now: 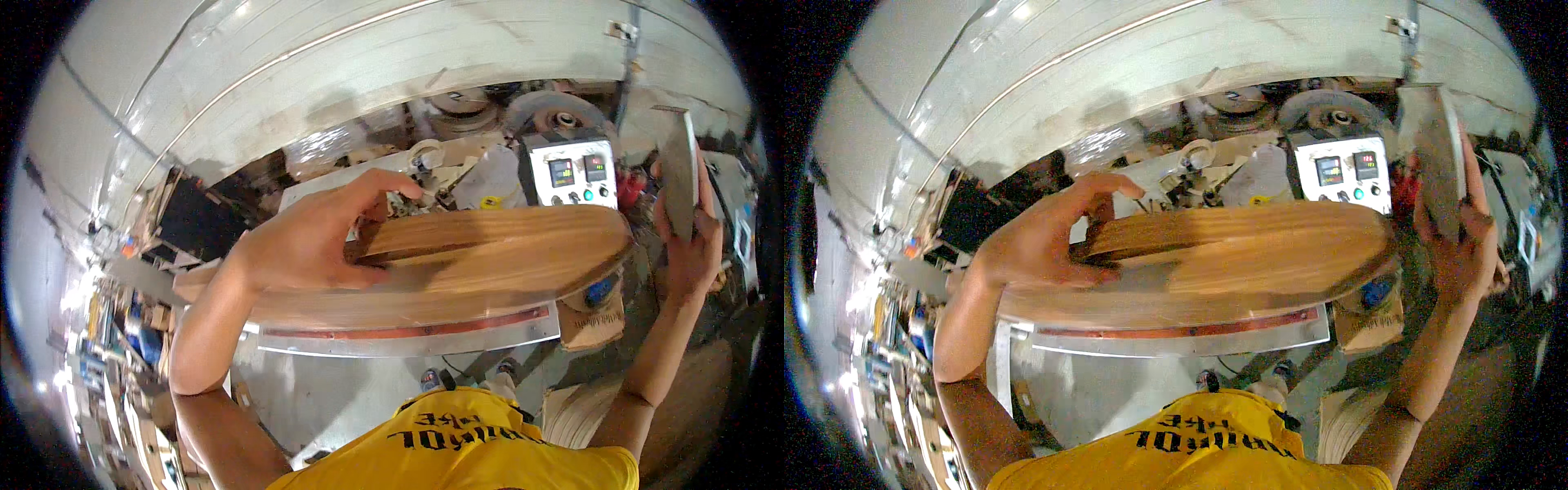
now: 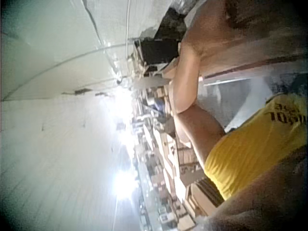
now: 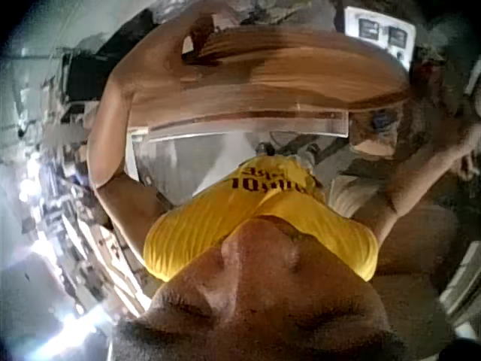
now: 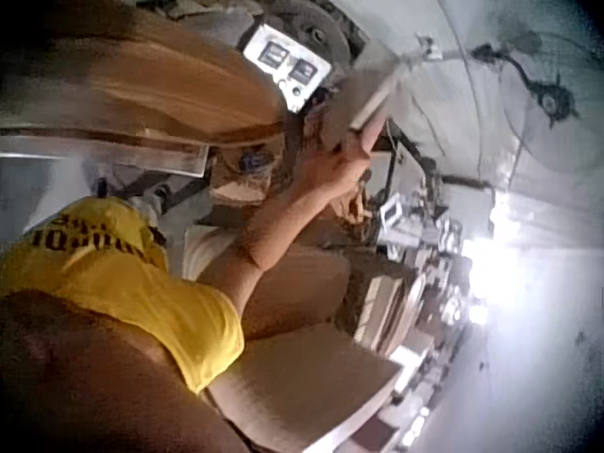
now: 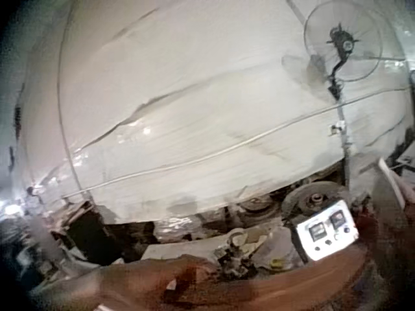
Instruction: The person applies a wooden edge banding strip to the perimeter of an oval tabletop, using a heat gun to activate the adhesive and shears to trim the strip.
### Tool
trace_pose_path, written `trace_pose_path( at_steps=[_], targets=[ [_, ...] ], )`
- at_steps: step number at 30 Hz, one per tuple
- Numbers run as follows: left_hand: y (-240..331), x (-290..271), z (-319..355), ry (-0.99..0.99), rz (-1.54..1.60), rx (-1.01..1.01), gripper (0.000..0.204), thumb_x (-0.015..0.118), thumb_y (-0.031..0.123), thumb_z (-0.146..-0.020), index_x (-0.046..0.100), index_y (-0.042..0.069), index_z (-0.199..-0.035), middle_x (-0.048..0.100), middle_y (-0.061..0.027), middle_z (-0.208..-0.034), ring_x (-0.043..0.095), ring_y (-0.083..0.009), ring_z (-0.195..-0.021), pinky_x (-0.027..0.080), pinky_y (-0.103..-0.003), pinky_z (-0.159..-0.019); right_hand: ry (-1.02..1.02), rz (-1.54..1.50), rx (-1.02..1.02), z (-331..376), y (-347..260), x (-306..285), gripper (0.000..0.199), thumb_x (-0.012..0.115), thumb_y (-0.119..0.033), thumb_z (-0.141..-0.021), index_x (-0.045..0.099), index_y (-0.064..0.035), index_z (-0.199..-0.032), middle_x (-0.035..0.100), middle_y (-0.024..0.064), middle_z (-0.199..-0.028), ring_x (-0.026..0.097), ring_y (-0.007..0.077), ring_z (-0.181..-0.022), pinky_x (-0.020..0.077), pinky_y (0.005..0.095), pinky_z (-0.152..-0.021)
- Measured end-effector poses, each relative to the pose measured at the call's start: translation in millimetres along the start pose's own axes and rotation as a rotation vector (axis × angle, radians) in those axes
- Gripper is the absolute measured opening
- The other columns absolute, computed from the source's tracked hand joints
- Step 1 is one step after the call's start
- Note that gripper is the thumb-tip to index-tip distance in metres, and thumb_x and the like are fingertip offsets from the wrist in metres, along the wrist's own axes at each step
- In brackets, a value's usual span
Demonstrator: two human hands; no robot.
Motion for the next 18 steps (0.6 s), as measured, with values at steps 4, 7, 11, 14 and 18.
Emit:
trace_pose_path(
  at_steps=[4, 7, 11, 14, 18],
  targets=[
    [1, 3, -7, -0.087, 0.193, 0.295, 0.076, 0.084, 0.014, -0.079, 0.047, 0.008, -0.144, 0.055, -0.0029, -0.099, 0.053, -0.0143, -0.089, 0.046, -0.028, -0.078, 0.134, 0.197, 0.069, 71, -31, 36, 0.094, 0.061, -0.061, -0.081, 0.043, -0.0004, -0.151, 0.064, 0.0152, -0.121, 0.059, 0.0122, -0.083, 0.0422, 0.0203, -0.061],
    [-10, 4, -5, -0.104, 0.368, 0.335, 0.061, 0.075, 0.003, -0.084, 0.050, 0.006, -0.140, 0.055, -0.0003, -0.088, 0.053, -0.0105, -0.080, 0.045, -0.026, -0.076, 0.097, 0.345, 0.051, 108, -48, 86, 0.092, 0.062, -0.062, -0.081, 0.049, 0.0025, -0.146, 0.062, 0.0138, -0.124, 0.057, 0.0144, -0.087, 0.0425, 0.0246, -0.069],
    [-6, 11, 0, -0.122, 0.433, 0.429, 0.053, 0.072, 0.001, -0.088, 0.052, 0.005, -0.137, 0.054, 0.0013, -0.082, 0.051, -0.0090, -0.075, 0.045, -0.026, -0.077, -0.191, 0.466, 0.055, 142, -71, 145, 0.081, 0.058, -0.044, -0.078, 0.053, 0.0072, -0.140, 0.060, 0.0187, -0.127, 0.056, 0.0265, -0.110, 0.0400, 0.0353, -0.095],
    [-11, 18, 1, -0.103, 0.443, 0.459, 0.053, 0.076, 0.008, -0.087, 0.053, 0.006, -0.135, 0.051, -0.0001, -0.101, 0.049, -0.0099, -0.088, 0.045, -0.027, -0.080, -0.252, 0.423, 0.044, 156, -78, 162, 0.074, 0.057, -0.036, -0.076, 0.057, 0.0080, -0.136, 0.061, 0.0209, -0.127, 0.057, 0.0314, -0.115, 0.0403, 0.0385, -0.101],
    [-18, 12, -1, -0.028, 0.381, 0.287, 0.062, 0.086, 0.027, -0.079, 0.057, 0.010, -0.131, 0.049, -0.0008, -0.110, 0.048, -0.0125, -0.099, 0.047, -0.032, -0.083, -0.203, 0.407, 0.057, 163, -81, 161, 0.070, 0.058, -0.032, -0.075, 0.059, 0.0066, -0.134, 0.063, 0.0196, -0.128, 0.059, 0.0318, -0.113, 0.0427, 0.0386, -0.099]
  ],
)
Point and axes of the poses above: each hand's wrist, its own z-axis away from the middle knuckle, its own x-axis out of the palm, y = z × x, the point moved 8 cm from there along -z, towards the middle knuckle
